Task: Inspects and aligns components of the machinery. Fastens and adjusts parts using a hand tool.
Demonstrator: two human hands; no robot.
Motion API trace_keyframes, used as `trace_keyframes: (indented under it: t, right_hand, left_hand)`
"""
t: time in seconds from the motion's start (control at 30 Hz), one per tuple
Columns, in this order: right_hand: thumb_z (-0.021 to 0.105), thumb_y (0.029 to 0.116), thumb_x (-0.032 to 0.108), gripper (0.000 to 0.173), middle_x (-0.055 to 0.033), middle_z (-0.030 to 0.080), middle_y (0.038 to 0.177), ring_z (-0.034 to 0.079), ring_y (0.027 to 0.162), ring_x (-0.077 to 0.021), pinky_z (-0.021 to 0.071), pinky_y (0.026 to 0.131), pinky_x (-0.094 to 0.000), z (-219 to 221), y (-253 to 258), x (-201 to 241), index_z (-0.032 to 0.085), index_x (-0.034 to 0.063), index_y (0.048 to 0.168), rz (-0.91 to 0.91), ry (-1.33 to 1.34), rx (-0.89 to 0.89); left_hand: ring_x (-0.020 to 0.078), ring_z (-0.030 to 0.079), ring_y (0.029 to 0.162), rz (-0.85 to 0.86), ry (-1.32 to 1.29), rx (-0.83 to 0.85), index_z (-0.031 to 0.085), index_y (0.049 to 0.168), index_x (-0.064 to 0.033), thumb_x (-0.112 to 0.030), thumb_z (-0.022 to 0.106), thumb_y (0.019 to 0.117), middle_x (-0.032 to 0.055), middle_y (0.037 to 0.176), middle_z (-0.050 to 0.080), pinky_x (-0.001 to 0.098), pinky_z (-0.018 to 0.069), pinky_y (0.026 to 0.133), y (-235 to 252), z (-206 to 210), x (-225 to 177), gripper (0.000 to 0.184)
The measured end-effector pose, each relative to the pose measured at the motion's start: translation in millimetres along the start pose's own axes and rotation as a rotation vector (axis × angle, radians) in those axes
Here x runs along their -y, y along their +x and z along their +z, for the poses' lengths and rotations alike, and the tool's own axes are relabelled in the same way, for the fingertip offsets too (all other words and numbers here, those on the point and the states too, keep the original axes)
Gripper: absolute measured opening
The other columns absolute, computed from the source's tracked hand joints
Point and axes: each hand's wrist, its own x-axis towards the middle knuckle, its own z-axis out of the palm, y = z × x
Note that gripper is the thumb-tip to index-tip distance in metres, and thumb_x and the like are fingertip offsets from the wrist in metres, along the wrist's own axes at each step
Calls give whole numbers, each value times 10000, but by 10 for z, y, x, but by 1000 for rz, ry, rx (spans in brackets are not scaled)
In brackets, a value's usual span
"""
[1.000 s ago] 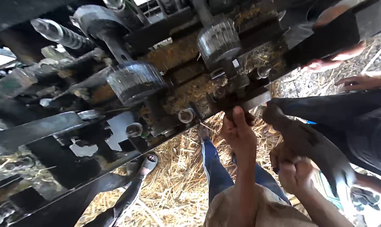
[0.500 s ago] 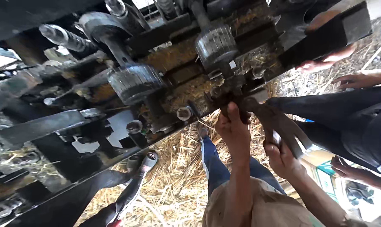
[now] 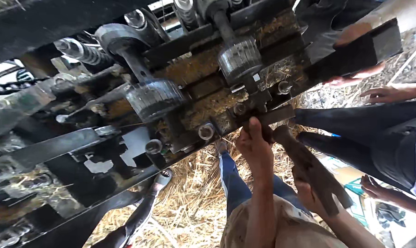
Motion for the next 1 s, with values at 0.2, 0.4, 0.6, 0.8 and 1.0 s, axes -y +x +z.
trace_keyframes:
  t: [0.2,0.4,0.6,0.8,1.0]
  right_hand:
    - [698,962,446,343,69,656,783,631,685,18,580,633,-208,-107,433,28,626,111,981,74,194,-193]
    - [769,912,185,307,-17,751,975,711,748,-58,629,643,-272,7,941,12,671,21,1152,96,142,-272]
    - [785,901,264,290,-5,675,800,651,680,-52,591,624,-281,251,1077,97,665,30,1023,109,127,-304]
    - [788,891,172,259,1,704,784,693,635,-95,630,575,-317,294,1149,65,627,34,1040,145,329,-312]
    - [777,896,178,212,18,671,741,651,582,-72,597,522,-283,298,1156,5,624,57,978,136,319,-298]
  left_hand:
    - [93,632,549,-70,15,93,667,984,-81,-292,501,1086,38,731,697,224,528,477,-13,-169,206,287]
    - [133,686,607,-108,38,133,667,1025,-66,-337,430,1105,68,801,733,254,564,502,-10,-180,82,369]
    - [120,678,602,-139,141,174,655,1014,-36,-274,341,1129,60,780,726,251,561,509,-7,-265,-20,410]
    - [86,606,649,501,1143,146,706,1109,-16,-362,695,958,41,839,654,259,527,567,-106,-579,-324,377]
    - [216,663,769,1028,1135,325,740,1142,-59,-228,696,983,173,1101,669,319,553,612,295,-674,-256,237]
